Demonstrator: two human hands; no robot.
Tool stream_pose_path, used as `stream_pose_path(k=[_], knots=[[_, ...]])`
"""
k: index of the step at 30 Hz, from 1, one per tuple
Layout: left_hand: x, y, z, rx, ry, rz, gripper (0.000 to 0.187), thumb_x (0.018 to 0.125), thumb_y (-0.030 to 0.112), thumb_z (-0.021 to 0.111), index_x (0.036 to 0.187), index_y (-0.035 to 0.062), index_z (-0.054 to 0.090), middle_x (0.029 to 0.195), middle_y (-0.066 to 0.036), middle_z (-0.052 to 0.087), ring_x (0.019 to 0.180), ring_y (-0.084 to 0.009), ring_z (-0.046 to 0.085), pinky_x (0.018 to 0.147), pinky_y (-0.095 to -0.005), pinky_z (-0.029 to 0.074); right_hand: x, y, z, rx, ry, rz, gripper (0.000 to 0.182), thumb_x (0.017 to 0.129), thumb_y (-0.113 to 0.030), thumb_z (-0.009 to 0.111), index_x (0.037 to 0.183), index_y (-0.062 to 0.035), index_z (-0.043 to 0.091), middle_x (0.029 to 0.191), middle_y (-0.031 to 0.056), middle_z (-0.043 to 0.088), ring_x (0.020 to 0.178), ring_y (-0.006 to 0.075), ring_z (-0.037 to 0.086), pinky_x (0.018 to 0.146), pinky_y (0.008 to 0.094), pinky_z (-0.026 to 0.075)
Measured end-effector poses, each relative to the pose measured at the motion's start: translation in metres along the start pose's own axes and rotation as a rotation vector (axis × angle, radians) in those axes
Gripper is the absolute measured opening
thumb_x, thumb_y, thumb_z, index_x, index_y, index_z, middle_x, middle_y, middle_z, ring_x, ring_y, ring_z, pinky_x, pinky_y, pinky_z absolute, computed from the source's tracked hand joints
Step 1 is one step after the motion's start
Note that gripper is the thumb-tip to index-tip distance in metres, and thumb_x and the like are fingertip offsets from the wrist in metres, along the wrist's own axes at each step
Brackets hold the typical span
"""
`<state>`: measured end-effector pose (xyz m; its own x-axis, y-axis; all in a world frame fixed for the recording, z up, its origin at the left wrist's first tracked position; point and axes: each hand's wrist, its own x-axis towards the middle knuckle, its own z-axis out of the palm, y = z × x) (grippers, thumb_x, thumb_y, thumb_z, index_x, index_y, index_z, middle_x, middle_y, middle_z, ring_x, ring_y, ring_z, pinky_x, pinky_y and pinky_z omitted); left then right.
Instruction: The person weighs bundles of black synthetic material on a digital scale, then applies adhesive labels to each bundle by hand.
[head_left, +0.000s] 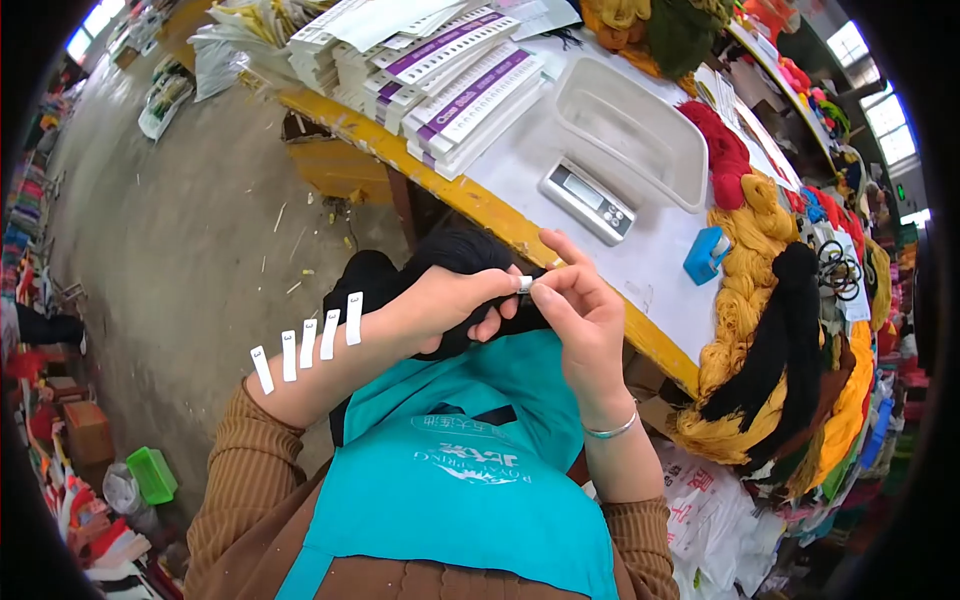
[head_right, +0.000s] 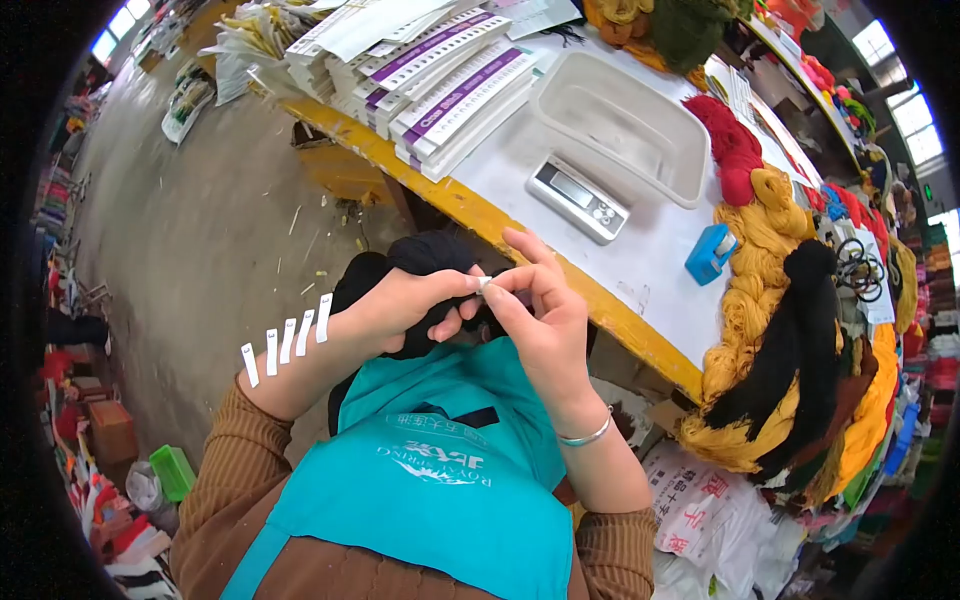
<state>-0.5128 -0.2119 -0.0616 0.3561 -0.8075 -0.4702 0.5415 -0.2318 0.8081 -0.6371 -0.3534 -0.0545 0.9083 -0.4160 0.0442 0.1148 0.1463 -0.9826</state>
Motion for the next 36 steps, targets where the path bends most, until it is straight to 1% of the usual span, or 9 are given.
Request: stream_pose_path(k=[11,16,17,21,25,28,30,33,36], knots=[[-0.005,-0.004,-0.002,-0.038,-0.01,0.036,0.02,0.093,0.023,0.055,0.089,0.0051,0.061,0.072,-0.003,0.059,0.056,-0.0102,0.054,0.05,-0.0261,0.041,0.007,0.016,0.004,-0.139,0.015,-0.041,0.007,0.088,-0.003,0.067,0.092,0.0026,0.066,0.14,0.0219,0.045,0.099,0.0155,0.065,0.084,0.0273,0.052],[-0.011,-0.003,0.002,0.026,-0.036,0.21,0.012,0.089,0.011,0.053,0.087,0.0015,0.059,0.067,-0.004,0.058,0.051,-0.0107,0.056,0.046,-0.0233,0.043,0.006,0.005,0.014,-0.048,0.057,0.056,0.037,0.089,0.0,0.063,0.123,0.0007,0.047,0.119,0.0159,0.058,0.1,0.0166,0.065,0.088,0.0284,0.052],[-0.01,-0.004,0.0,0.026,-0.036,0.211,0.012,0.089,0.011,0.053,0.087,0.0015,0.059,0.067,-0.004,0.058,0.051,-0.0107,0.056,0.046,-0.0233,0.043,0.006,0.007,0.015,-0.064,0.069,0.042,0.043,0.091,-0.004,0.061,0.129,-0.0022,0.04,0.099,0.0097,0.064,0.085,0.0126,0.065,0.075,0.0237,0.053],[-0.01,0.0,-0.003,0.1,-0.13,0.266,0.008,0.088,0.008,0.053,0.084,0.0015,0.057,0.069,-0.005,0.059,0.051,-0.0102,0.056,0.045,-0.0233,0.043,0.006,-0.004,0.014,-0.087,0.057,0.226,0.033,0.096,-0.01,0.055,0.127,-0.0038,0.044,0.069,-0.0018,0.059,0.058,0.0045,0.052,0.049,0.0184,0.036],[-0.01,0.001,-0.002,-0.081,-0.131,0.249,0.006,0.089,0.007,0.056,0.087,0.0015,0.054,0.071,-0.006,0.06,0.051,-0.0102,0.056,0.044,-0.0231,0.042,0.001,-0.001,0.006,-0.005,0.062,0.216,0.031,0.096,-0.008,0.054,0.126,-0.0042,0.044,0.076,0.0019,0.062,0.06,0.0046,0.053,0.05,0.0174,0.036],[-0.007,0.0,-0.009,-0.133,-0.149,0.246,0.008,0.09,0.008,0.058,0.088,0.0018,0.053,0.072,-0.006,0.061,0.05,-0.0101,0.055,0.044,-0.023,0.041,-0.005,0.007,0.007,-0.092,-0.038,-0.102,0.035,0.091,0.0,0.061,0.123,-0.0048,0.049,0.083,0.0051,0.063,0.067,0.0094,0.059,0.059,0.0232,0.047],[-0.009,0.001,-0.008,-0.151,-0.148,0.24,0.008,0.09,0.006,0.058,0.088,0.0023,0.052,0.072,-0.006,0.06,0.049,-0.0097,0.055,0.043,-0.023,0.041,0.0,0.015,-0.002,-0.431,-0.105,-0.319,0.03,0.086,0.001,0.067,0.114,-0.003,0.059,0.085,0.0048,0.065,0.072,0.0104,0.062,0.065,0.0256,0.051],[-0.009,0.001,-0.008,-0.017,-0.101,0.302,0.008,0.088,0.004,0.059,0.088,0.003,0.051,0.07,-0.005,0.058,0.049,-0.0086,0.054,0.043,-0.0235,0.041,0.0,0.002,0.004,-0.592,-0.065,-0.245,0.019,0.082,-0.004,0.073,0.099,-0.0009,0.066,0.08,0.0073,0.066,0.068,0.0129,0.062,0.064,0.0258,0.05],[-0.017,0.009,-0.009,0.522,-0.045,0.54,0.016,0.087,0.002,0.063,0.096,0.0064,0.051,0.067,0.001,0.055,0.049,-0.0056,0.051,0.047,-0.0232,0.04,0.004,-0.006,-0.003,-0.717,-0.198,-0.127,0.015,0.082,-0.008,0.073,0.094,-0.0015,0.066,0.076,0.0122,0.064,0.063,0.0176,0.061,0.061,0.0292,0.049]])
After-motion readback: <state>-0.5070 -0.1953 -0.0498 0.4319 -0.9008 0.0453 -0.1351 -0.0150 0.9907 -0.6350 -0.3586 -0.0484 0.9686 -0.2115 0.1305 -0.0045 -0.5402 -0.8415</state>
